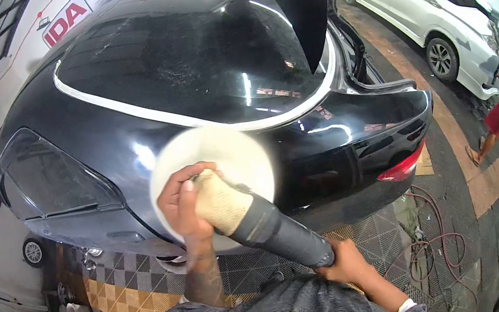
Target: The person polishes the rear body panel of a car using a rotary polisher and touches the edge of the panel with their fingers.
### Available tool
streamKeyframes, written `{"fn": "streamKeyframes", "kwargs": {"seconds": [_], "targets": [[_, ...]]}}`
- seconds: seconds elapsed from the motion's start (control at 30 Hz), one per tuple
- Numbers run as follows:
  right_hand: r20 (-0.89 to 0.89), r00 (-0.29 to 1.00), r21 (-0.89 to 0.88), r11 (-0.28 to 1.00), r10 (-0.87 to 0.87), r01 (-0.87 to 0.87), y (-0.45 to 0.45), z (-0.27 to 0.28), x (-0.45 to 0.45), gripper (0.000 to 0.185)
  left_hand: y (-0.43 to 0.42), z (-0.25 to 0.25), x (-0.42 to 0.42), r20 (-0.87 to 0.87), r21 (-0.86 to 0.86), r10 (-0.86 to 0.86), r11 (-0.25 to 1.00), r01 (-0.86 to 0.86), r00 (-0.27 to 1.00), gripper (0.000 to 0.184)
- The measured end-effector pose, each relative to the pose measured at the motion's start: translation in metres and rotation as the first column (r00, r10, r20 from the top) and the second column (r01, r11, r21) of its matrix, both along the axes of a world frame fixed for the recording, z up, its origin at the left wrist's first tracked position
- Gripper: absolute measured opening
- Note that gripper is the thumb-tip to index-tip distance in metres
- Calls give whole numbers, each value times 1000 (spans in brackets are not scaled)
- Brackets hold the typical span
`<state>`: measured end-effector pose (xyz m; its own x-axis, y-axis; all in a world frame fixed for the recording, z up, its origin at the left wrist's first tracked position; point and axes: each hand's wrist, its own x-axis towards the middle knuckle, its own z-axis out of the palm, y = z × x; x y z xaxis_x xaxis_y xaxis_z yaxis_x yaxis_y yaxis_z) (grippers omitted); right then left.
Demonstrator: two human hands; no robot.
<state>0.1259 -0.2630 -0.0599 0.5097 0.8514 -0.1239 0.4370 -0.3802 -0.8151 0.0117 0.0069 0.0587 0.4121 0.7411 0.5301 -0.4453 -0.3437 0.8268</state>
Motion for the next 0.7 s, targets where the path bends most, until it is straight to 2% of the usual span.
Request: {"fn": "streamKeyframes", "kwargs": {"seconds": [0.03, 0.17, 0.23, 0.27, 0.33, 0.37, 0.53, 0.6, 0.63, 0.67, 0.7], "targets": [[-42, 999, -22, 1000, -23, 22, -11, 4, 1, 48, -4, -5, 8, 2, -5, -8, 1000, 8, 1000, 39], [-17, 991, -126, 983, -134, 131, -62, 7, 7, 54, -28, -28, 47, -15, -14, -202, 979, 202, 979, 33], [6, 962, -254, 930, -275, 267, -82, 23, 10, 47, -45, -31, 73, -32, -10, -254, 967, 253, 967, 31], [15, 963, -262, 928, -269, 263, -93, 23, 13, 47, -53, -31, 85, -87, 106, -211, 970, 219, 974, 30], [9, 929, -209, 908, -370, 363, -111, 22, 16, 44, -74, -24, 112, 12, -89, -327, 941, 327, 945, 27], [-12, 897, -247, 871, -441, 425, -111, 35, 12, 42, -77, -22, 123, -1, -32, -342, 939, 342, 940, 25], [35, 897, -144, 886, -441, 441, -124, 22, 10, 43, -86, -19, 140, -12, -60, -429, 902, 427, 903, 24], [-12, 889, -168, 877, -458, 449, -113, 27, 4, 44, -78, -20, 131, -10, 23, -366, 930, 366, 931, 24], [-42, 907, -281, 876, -418, 391, -113, 17, 6, 44, -72, -20, 122, -22, 25, -353, 935, 354, 935, 25], [-47, 901, -277, 872, -431, 403, -109, 10, 6, 44, -69, -19, 108, -37, -36, -324, 946, 322, 945, 25], [-56, 930, -239, 910, -362, 340, -100, 10, 3, 46, -60, -19, 93, -85, -7, -273, 962, 273, 958, 27]]}}
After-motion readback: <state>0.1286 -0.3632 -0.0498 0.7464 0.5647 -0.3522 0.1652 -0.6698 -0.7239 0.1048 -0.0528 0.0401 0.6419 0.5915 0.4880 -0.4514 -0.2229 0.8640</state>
